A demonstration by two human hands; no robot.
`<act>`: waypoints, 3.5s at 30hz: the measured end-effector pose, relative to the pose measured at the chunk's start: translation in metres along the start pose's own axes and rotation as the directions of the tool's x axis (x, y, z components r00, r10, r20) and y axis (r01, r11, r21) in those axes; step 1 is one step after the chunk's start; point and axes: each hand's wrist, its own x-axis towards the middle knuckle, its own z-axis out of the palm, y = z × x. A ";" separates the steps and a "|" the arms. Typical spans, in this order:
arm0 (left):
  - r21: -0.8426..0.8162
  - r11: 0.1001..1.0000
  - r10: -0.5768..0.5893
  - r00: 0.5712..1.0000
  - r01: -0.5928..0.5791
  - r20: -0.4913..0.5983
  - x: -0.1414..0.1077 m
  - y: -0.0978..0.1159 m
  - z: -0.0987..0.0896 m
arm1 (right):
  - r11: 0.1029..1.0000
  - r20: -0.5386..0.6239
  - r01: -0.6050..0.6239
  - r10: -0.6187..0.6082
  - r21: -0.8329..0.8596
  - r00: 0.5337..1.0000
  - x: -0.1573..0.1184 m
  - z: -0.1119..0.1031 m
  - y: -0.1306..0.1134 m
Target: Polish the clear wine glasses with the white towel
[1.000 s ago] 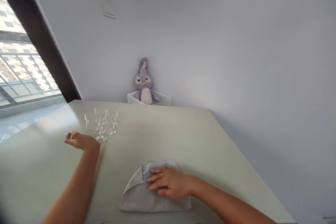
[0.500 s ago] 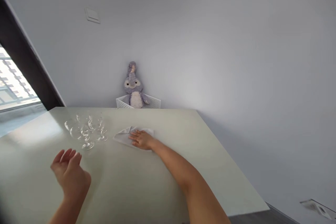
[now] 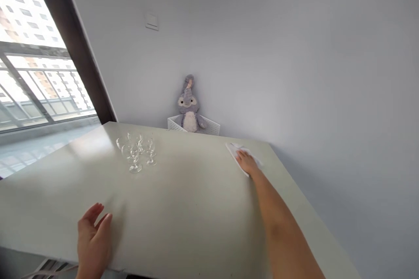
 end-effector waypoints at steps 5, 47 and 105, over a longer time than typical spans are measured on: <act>0.060 0.996 0.059 0.997 -0.062 0.040 -0.009 0.003 -0.003 | 0.981 -0.036 -0.139 0.135 -0.135 0.990 -0.056 -0.012 0.081; 0.033 0.998 0.037 0.968 -0.047 0.249 -0.007 0.001 -0.002 | 0.958 0.080 0.197 -0.184 -0.207 0.980 -0.013 0.048 -0.123; -0.458 0.469 0.095 0.473 0.755 0.876 0.012 0.043 0.170 | 0.602 -0.430 0.511 -0.287 0.613 0.856 -0.134 0.020 -0.236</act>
